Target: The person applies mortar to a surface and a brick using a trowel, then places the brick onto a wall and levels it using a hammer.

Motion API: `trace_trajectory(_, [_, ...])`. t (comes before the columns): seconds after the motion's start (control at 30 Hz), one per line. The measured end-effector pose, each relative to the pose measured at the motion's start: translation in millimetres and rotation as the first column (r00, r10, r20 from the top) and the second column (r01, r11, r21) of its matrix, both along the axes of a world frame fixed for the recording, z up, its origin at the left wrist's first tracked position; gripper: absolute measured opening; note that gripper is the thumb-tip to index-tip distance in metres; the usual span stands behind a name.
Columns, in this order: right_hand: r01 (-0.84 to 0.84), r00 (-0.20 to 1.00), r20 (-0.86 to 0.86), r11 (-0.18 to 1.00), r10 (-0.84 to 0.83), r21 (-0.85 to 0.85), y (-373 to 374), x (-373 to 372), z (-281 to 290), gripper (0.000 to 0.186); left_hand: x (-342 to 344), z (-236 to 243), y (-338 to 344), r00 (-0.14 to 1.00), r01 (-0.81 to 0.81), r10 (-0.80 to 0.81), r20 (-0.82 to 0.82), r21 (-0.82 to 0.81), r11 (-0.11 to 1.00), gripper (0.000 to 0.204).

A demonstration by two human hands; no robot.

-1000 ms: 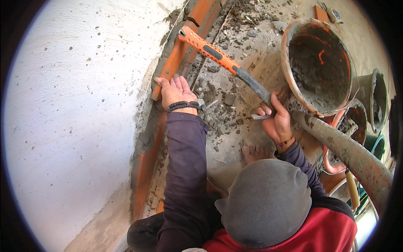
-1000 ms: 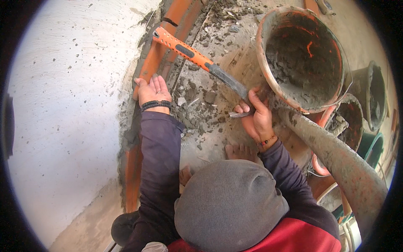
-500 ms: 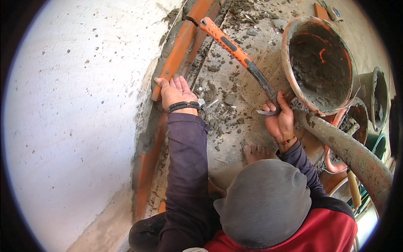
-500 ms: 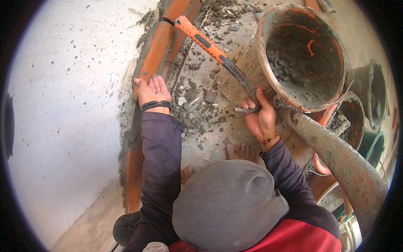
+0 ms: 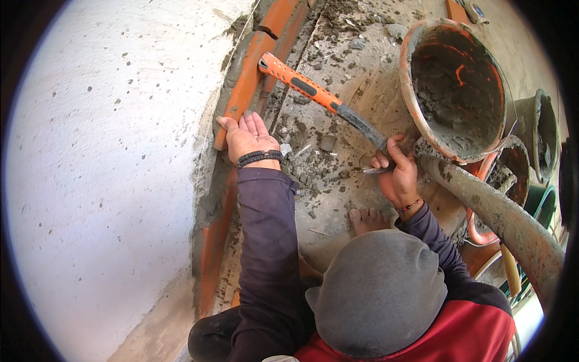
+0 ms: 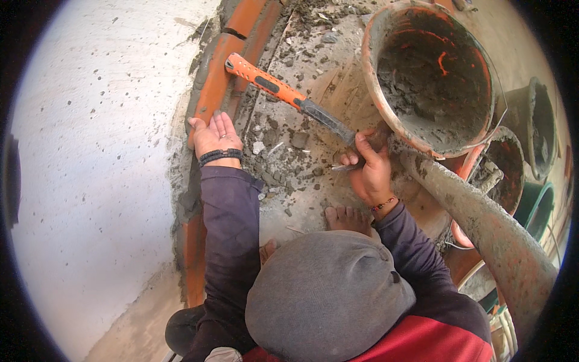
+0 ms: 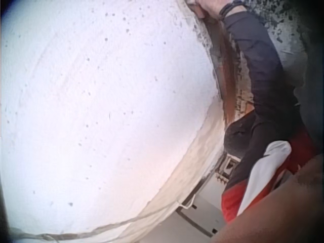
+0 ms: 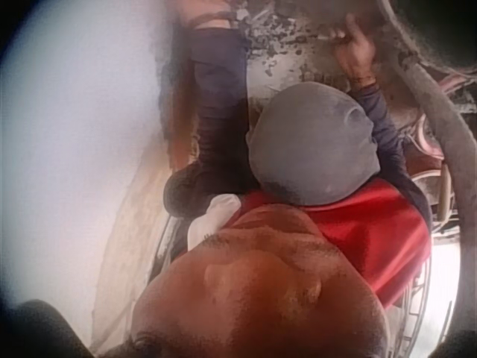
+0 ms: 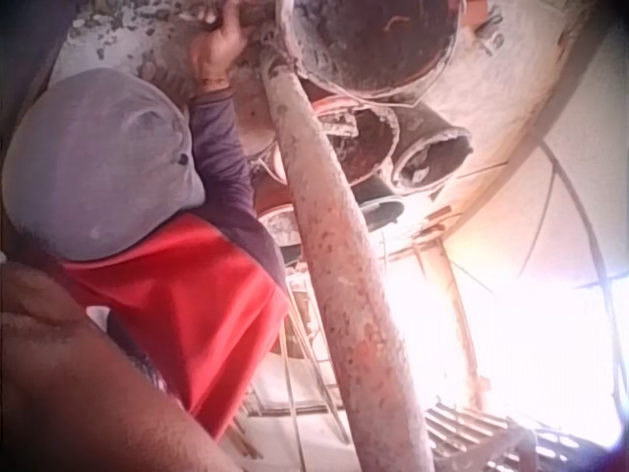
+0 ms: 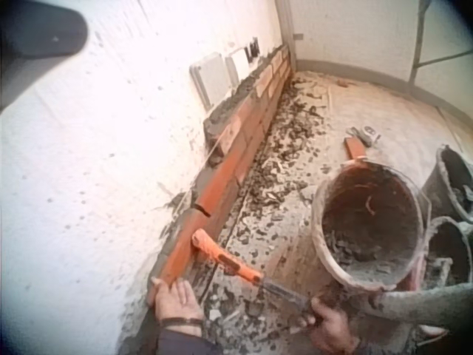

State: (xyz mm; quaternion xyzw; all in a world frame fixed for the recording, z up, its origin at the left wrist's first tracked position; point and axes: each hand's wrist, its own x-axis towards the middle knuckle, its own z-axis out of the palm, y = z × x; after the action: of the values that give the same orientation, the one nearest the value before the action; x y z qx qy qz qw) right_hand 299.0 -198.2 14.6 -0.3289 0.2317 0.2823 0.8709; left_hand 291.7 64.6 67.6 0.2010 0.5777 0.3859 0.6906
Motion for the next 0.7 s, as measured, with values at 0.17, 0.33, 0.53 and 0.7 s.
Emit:
trace_trajectory(0.17, [-0.004, 0.999, -0.036, 1.000, 0.005, 0.030, -5, 1, -1, 0.013, -1, 0, 1, 1.000, -0.003, 0.003, 0.005, 0.006, 1.000, 0.068])
trace_trajectory(0.33, [-0.021, 1.000, -0.012, 0.999, 0.022, 0.028, -9, -1, -9, 0.014, -1, 0, -2, 0.999, 0.020, -0.020, 0.025, 0.021, 1.000, 0.069])
trace_trajectory(0.53, [-0.033, 0.999, 0.033, 0.999, 0.032, 0.016, -6, 5, -4, 0.014, -2, -2, 0, 1.000, 0.010, -0.010, 0.021, 0.008, 1.000, 0.071])
trace_trajectory(0.7, [-0.030, 0.999, -0.010, 0.999, 0.030, 0.015, -16, 3, 0, 0.012, -1, 1, -1, 0.999, 0.028, -0.028, 0.027, 0.017, 0.999, 0.071])
